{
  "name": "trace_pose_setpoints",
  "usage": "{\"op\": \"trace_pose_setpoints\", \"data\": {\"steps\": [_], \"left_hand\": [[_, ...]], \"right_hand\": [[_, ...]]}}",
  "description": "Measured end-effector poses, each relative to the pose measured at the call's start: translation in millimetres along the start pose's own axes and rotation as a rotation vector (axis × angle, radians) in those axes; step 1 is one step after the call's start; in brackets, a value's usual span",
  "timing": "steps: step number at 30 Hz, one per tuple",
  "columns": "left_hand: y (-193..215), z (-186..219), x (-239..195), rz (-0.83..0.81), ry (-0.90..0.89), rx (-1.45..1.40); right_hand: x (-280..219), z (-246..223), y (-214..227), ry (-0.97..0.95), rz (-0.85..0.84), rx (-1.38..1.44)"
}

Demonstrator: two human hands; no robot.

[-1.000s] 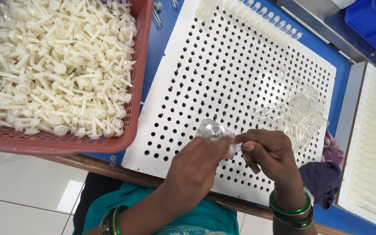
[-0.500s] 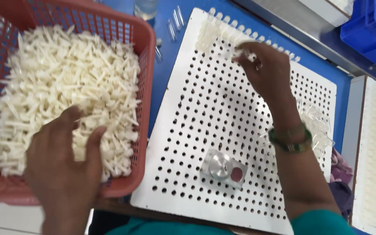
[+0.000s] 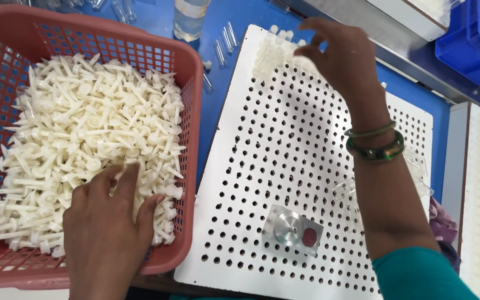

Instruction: The person picks white plastic parts one at a time from a red basket, picks a clear plastic tube, presses the parts together by hand over a small metal fixture on a perforated board, and places the finished assembly into a tray at the top of the board, repeating the cycle continuously.

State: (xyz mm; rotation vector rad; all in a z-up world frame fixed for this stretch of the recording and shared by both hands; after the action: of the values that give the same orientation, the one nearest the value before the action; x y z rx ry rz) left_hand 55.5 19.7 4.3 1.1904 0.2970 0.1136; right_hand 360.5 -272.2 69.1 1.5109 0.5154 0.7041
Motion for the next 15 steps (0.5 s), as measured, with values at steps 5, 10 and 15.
{"op": "trace_pose_setpoints", "data": {"steps": [5,10,15], "left_hand": [[-1,0,-6,0.032,-0.121,0.12],[-4,0,-10,0.011,-0.144,0.07],[-99,-76,27,0.184,-0.325,-0.093]], "right_hand": [[-88,-8,34,-0.183,0.006,0.086],[-189,-5,39,-0.583,-0.445,0.015],[-248,28,-17,-0.574,-0.298,0.021]]}}
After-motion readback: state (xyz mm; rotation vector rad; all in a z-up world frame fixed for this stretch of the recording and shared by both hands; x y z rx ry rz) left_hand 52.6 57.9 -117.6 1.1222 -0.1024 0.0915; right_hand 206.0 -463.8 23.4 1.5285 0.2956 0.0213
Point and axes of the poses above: each hand's wrist, its own x-axis towards the middle knuckle, its own y-axis out of the back of the hand, z = x × y, the point moved 2 cm from there along x, towards the middle knuckle, and after that the axes turned 12 degrees about -z, right-handed, at the moved point
